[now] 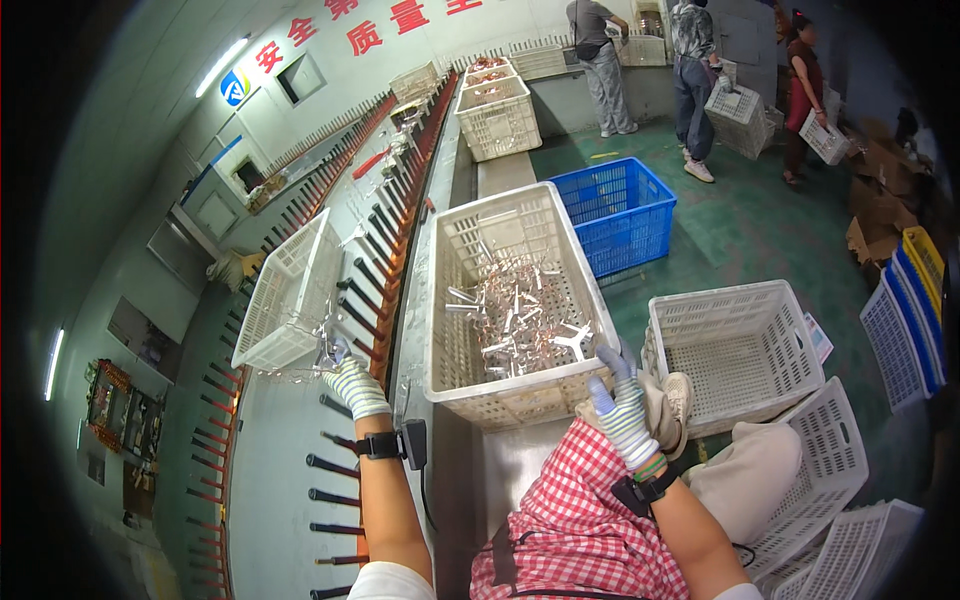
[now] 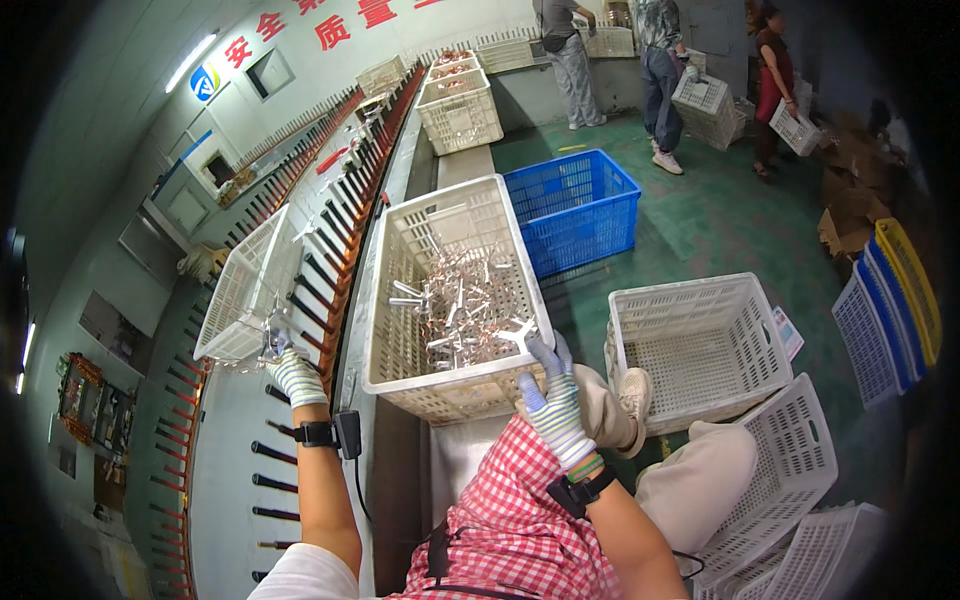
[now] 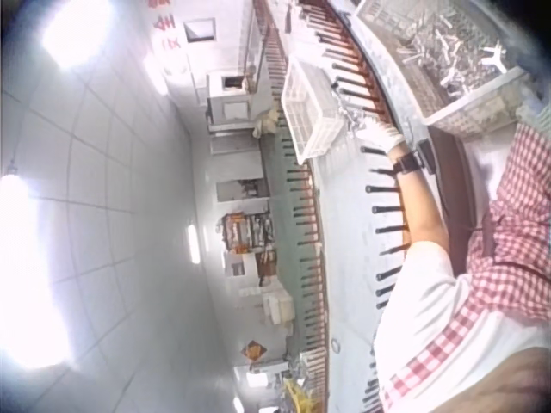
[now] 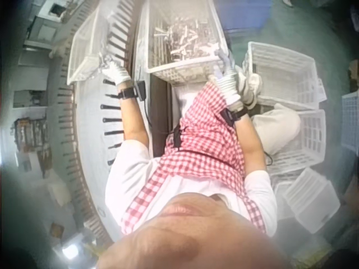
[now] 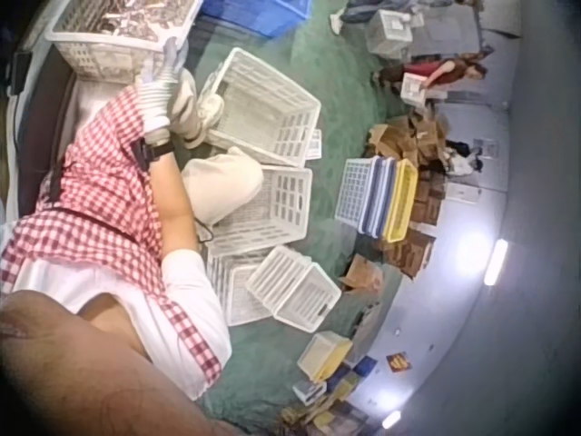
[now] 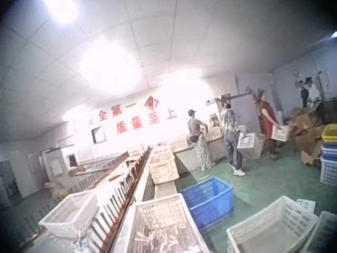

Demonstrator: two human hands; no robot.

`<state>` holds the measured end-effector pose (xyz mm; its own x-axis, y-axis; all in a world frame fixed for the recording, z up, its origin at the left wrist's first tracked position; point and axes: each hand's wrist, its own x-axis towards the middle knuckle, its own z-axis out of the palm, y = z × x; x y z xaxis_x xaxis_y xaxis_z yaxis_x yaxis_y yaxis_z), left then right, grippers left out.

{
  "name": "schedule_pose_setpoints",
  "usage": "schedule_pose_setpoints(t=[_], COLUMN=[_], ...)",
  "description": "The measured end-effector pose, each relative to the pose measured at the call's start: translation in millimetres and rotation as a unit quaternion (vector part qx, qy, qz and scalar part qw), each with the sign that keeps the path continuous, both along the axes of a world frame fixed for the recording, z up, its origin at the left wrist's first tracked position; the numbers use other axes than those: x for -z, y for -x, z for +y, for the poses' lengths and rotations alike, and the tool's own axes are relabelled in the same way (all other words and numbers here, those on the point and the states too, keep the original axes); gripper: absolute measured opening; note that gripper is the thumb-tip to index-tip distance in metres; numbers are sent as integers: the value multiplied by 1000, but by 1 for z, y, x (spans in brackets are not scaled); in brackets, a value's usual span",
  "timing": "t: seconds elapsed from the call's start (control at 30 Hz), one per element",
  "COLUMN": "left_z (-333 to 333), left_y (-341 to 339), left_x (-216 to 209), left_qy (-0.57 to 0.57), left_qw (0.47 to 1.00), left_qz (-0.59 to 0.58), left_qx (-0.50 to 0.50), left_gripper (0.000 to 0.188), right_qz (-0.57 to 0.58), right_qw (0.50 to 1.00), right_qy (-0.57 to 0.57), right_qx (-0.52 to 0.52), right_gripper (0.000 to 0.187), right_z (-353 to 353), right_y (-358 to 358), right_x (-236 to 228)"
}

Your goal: Inspecting and sorting small metal components into plastic baskets in a manufacturing facility.

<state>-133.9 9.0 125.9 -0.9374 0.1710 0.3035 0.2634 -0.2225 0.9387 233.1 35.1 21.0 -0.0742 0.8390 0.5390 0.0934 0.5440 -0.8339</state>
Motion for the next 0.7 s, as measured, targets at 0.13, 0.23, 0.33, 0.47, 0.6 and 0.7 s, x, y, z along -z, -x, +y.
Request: schedule_pose_setpoints(t=[0.13, 0.23, 0.33, 0.47, 0.6, 0.7], left_z=[13, 21, -3, -6, 25, 57], left_y=[96, 81, 60, -11, -22, -91], left_x=[46, 53, 15, -51, -72, -98], left_qy=[-48, -15, -32, 23, 210, 439], left_qw=[997, 1000, 997, 982, 877, 660], left_qz=[28, -1, 36, 188, 398, 602], left_qx=[-59, -8, 58, 17, 168, 99], left_gripper=[26, 20, 25, 38, 45, 58], right_qz=[5, 3, 11, 28, 28, 32], right_qw=[1000, 1000, 1000, 999, 1000, 999], right_qy=[-8, -2, -1, -16, -5, -4], right_qx=[-10, -2, -7, 1, -7, -10], right_gripper=[45, 44, 43, 40, 41, 42], right_z=[-4, -1, 0, 1, 1, 2], right_y=[10, 2, 4, -2, 0, -2], right_x=[-1, 2, 3, -3, -2, 0])
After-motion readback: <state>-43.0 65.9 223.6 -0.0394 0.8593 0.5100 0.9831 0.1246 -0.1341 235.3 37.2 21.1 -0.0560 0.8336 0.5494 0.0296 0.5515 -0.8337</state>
